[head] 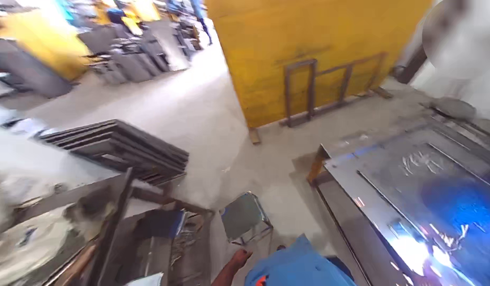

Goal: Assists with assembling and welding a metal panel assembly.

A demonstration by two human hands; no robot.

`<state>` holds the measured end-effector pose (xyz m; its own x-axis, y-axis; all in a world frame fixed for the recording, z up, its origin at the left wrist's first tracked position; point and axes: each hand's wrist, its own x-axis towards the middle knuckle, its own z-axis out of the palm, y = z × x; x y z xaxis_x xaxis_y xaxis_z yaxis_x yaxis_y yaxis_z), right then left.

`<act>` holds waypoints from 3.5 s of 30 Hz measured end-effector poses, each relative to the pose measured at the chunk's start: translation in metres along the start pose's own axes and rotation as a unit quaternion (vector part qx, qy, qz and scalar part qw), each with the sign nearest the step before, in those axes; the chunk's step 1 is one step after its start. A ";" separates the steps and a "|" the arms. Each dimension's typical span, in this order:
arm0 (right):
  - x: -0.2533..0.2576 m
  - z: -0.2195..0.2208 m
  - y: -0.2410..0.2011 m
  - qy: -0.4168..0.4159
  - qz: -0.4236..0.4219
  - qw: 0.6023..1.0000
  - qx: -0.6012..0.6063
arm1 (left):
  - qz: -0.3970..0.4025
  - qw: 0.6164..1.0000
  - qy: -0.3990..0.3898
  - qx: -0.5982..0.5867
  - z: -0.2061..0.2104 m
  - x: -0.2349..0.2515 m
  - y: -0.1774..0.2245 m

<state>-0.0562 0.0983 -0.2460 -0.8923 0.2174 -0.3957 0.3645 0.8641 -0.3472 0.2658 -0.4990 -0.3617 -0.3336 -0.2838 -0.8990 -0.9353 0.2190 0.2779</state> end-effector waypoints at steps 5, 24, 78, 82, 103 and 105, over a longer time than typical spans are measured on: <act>-0.009 -0.018 -0.013 0.002 0.052 0.998 0.039 | 0.079 0.997 -0.011 -0.020 0.020 0.001 0.072; 0.017 -0.014 -0.005 -0.077 0.207 0.975 0.015 | 0.099 0.991 -0.030 0.082 0.023 0.052 0.077; -0.007 -0.007 0.031 0.138 0.168 0.961 0.174 | 0.168 0.952 -0.036 0.253 0.024 -0.013 0.169; 0.012 -0.008 0.034 -0.012 0.227 0.967 0.112 | 0.132 0.940 -0.043 0.313 0.034 -0.027 0.184; -0.102 0.032 0.103 -0.056 0.237 0.963 0.114 | 0.114 0.985 -0.067 0.109 0.056 0.015 0.113; -0.111 0.039 0.108 -0.056 0.245 0.961 0.117 | 0.104 0.986 -0.079 0.108 0.061 0.003 0.116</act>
<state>0.0928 0.1497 -0.2723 -0.5690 0.5098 -0.6452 0.7948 0.5424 -0.2724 0.1636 -0.4174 -0.3524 -0.4770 -0.0672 -0.8763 -0.7957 0.4564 0.3981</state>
